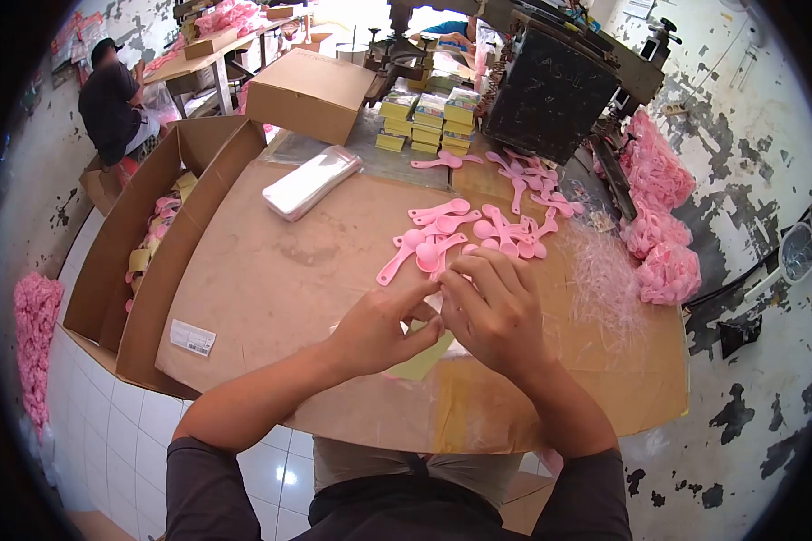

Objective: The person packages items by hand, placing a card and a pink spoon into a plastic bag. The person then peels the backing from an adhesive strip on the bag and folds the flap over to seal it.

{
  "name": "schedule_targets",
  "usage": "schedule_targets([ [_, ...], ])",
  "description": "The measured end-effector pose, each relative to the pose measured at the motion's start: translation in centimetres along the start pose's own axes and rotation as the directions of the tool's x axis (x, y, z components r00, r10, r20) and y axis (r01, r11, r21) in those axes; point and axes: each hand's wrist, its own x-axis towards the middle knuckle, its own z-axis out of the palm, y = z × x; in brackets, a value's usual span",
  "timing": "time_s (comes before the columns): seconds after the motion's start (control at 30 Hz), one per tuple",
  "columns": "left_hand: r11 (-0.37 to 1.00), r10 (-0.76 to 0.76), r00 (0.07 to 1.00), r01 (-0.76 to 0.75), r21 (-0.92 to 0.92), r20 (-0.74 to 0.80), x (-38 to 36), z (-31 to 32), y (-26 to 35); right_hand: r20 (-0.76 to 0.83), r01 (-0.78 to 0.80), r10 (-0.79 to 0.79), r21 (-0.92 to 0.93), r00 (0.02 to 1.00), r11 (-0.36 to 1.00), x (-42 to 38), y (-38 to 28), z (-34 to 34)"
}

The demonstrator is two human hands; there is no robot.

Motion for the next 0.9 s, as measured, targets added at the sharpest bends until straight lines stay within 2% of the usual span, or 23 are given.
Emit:
schedule_targets([
  [0.07,0.997,0.025,0.999,-0.027,0.077,0.026,-0.2,0.2,-0.6,0.068,0.010,-0.013,0.053,0.998,0.999,0.3,0.1,-0.2],
  [0.2,0.982,0.015,0.996,-0.032,0.185,0.090,-0.4,0.5,-0.4,0.104,-0.019,0.013,0.055,0.994,0.998,0.0,0.8,0.0],
  [0.27,0.995,-0.016,0.997,0.007,0.104,0.081,-0.2,0.3,-0.2,0.110,-0.053,0.051,0.016,0.993,0.998,0.4,1.1,-0.4],
  [0.37,0.996,-0.071,0.993,0.076,-0.048,0.099,0.4,-0.8,0.3,0.051,-0.211,0.207,0.073,0.977,0.975,-0.3,3.9,-1.1],
  [0.4,0.989,-0.091,0.989,0.104,-0.104,0.116,0.4,-1.2,0.3,0.134,-0.382,0.358,0.275,0.924,0.882,-0.1,5.0,-2.7],
  [0.43,0.977,-0.099,0.991,0.115,-0.182,0.092,0.5,-1.2,-0.1,0.244,-0.534,0.476,0.443,0.845,0.720,0.1,6.1,-5.0],
  [0.47,0.957,-0.109,0.992,0.124,-0.261,0.069,0.6,-1.0,-0.7,0.392,-0.613,0.486,0.629,0.781,0.479,-0.1,7.2,-7.8],
  [0.5,0.931,-0.121,0.991,0.131,-0.340,0.051,0.7,-0.7,-1.0,0.533,-0.656,0.446,0.732,0.719,0.184,-1.0,8.7,-10.5],
  [0.53,0.852,-0.170,0.984,0.169,-0.496,0.045,0.8,-0.6,-0.5,0.510,-0.547,0.338,0.837,0.791,0.019,-3.1,10.8,-12.2],
  [0.57,0.835,-0.184,0.981,0.188,-0.517,0.058,0.9,-0.5,-0.6,0.478,-0.447,0.225,0.877,0.849,-0.176,-5.2,12.9,-13.9],
  [0.6,0.818,-0.199,0.977,0.205,-0.537,0.070,0.9,-0.7,-0.8,0.463,-0.404,0.172,0.867,0.870,-0.292,-7.0,15.3,-14.6],
  [0.63,0.801,-0.216,0.973,0.223,-0.555,0.080,0.9,-0.8,-0.9,0.490,-0.439,0.309,0.871,0.815,-0.223,-9.2,18.2,-14.4],
  [0.67,0.799,-0.240,0.966,0.251,-0.547,0.094,1.0,-0.8,-0.8,0.510,-0.606,0.542,0.795,0.668,0.000,-11.8,21.1,-14.0],
  [0.7,0.797,-0.265,0.958,0.281,-0.535,0.108,0.9,-0.8,-0.7,0.399,-0.866,0.770,0.277,0.497,0.416,-14.4,23.6,-12.7],
  [0.73,0.796,-0.290,0.949,0.309,-0.521,0.121,1.0,-0.9,-0.5,0.264,-0.642,0.804,-0.493,0.533,0.587,-17.4,25.1,-11.3],
  [0.77,0.791,-0.278,0.954,0.295,-0.537,0.114,1.0,-0.8,-0.6,0.217,-0.335,0.766,-0.803,0.605,0.492,-20.0,25.2,-9.8],
  [0.8,0.785,-0.267,0.957,0.282,-0.552,0.109,1.0,-0.7,-0.8,0.172,-0.272,0.722,-0.849,0.670,0.454,-20.8,24.7,-9.2],
  [0.9,0.793,-0.263,0.962,0.262,-0.550,0.078,1.3,-0.3,-1.0,0.008,-0.613,0.695,-0.465,0.719,0.639,-15.5,20.0,-9.7],
])
